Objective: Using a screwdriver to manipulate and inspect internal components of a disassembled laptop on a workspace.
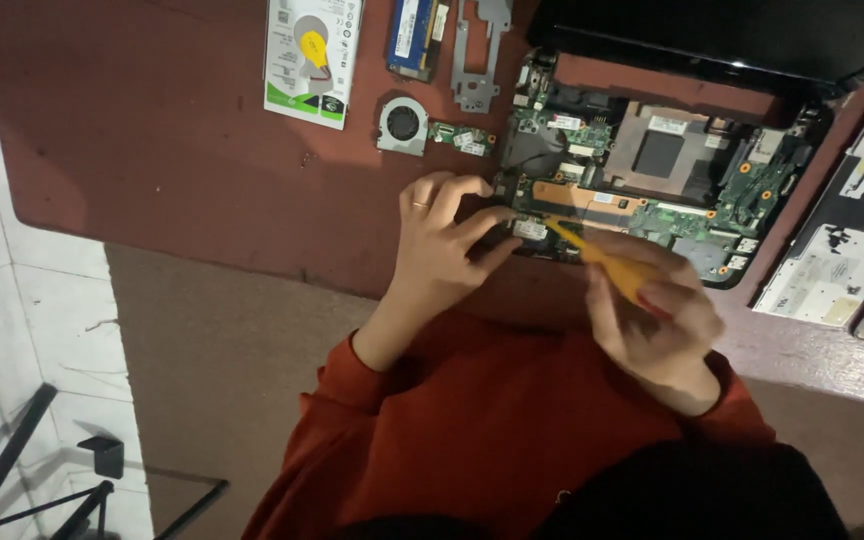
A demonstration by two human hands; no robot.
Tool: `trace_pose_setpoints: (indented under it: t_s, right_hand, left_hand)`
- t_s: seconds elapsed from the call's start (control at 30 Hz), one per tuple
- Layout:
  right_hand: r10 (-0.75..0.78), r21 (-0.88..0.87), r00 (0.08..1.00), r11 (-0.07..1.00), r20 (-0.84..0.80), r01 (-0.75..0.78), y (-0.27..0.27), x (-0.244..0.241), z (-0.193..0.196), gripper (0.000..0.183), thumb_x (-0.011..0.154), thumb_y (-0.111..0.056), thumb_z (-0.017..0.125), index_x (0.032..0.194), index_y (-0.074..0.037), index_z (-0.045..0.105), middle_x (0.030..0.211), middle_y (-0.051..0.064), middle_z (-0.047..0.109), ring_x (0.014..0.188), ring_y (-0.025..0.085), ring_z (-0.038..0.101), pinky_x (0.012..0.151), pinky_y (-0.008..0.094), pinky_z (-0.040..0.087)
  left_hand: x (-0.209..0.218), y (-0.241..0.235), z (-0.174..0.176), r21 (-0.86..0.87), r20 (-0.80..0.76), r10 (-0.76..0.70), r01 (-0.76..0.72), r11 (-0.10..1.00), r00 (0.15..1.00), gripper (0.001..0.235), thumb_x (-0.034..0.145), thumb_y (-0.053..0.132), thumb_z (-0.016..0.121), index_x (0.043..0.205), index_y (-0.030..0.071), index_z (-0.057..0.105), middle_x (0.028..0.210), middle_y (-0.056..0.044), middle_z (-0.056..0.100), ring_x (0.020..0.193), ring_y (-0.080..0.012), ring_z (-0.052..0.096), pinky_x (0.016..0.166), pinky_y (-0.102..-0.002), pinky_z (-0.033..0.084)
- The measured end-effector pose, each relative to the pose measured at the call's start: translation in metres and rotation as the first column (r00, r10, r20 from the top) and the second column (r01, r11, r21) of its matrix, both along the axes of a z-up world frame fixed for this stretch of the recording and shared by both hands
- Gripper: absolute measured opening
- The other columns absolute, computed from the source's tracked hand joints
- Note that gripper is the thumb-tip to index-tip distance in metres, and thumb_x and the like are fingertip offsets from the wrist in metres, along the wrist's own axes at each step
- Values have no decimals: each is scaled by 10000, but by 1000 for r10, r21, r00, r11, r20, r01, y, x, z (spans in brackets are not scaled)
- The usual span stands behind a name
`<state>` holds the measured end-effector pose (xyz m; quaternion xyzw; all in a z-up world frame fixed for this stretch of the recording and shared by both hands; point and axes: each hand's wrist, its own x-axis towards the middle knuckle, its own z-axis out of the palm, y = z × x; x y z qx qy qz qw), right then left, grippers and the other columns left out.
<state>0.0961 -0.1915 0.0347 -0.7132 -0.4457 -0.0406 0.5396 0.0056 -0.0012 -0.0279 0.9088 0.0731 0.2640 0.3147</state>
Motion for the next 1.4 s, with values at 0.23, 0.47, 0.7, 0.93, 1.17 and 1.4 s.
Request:
trace_pose_setpoints:
  t_s: [0.23,0.47,0.7,0.93,1.17,1.4]
  right_hand:
    - [4,-14,995,1000,105,-2,24,-2,2,376,826,84,757,975,6,420,936,313,681,729,451,700,558,412,530]
    - [11,-54,989,999,148,-3,28,-1,7,338,862,34,744,979,-13,430,947,296,690,715,430,705,503,416,537]
    - [156,-92,956,986,251,-136,26,-3,9,190,832,58,669,697,-20,560,965,248,703,743,404,715,530,410,563]
    - [122,-70,912,992,391,-102,33,-3,20,219,843,44,660,659,-17,558,935,218,692,685,331,693,521,382,583]
    - [23,-24,998,999,52,-21,22,4,16,275,888,60,666,779,13,418,912,219,694,753,383,693,564,381,548]
    - [40,-52,988,998,151,-33,26,5,14,262,872,70,682,926,0,435,952,210,698,710,381,681,511,376,531]
  left_hand:
    - [-4,1,-3,-35,-39,-26,24,999,999,267,742,335,809,946,254,658,1074,46,489,1047,-218,445,879,-376,325]
    - [-4,1,1,-79,-40,-48,45,996,998,264,763,321,819,958,227,667,1093,28,476,1069,-229,429,875,-372,319]
    - [2,5,1,-134,1,-85,84,987,996,213,775,302,810,907,203,675,1062,12,489,1033,-230,456,816,-369,323]
    - [1,5,1,-139,40,-97,101,985,995,255,751,322,829,910,191,679,1075,19,505,1042,-231,460,834,-373,329]
    - [1,2,-3,-85,59,-78,83,993,995,247,793,411,769,880,206,662,1071,30,495,1013,-216,452,812,-357,314]
    - [1,5,-5,-88,77,-96,102,991,992,251,748,347,821,897,216,668,1072,29,489,995,-209,447,812,-347,307]
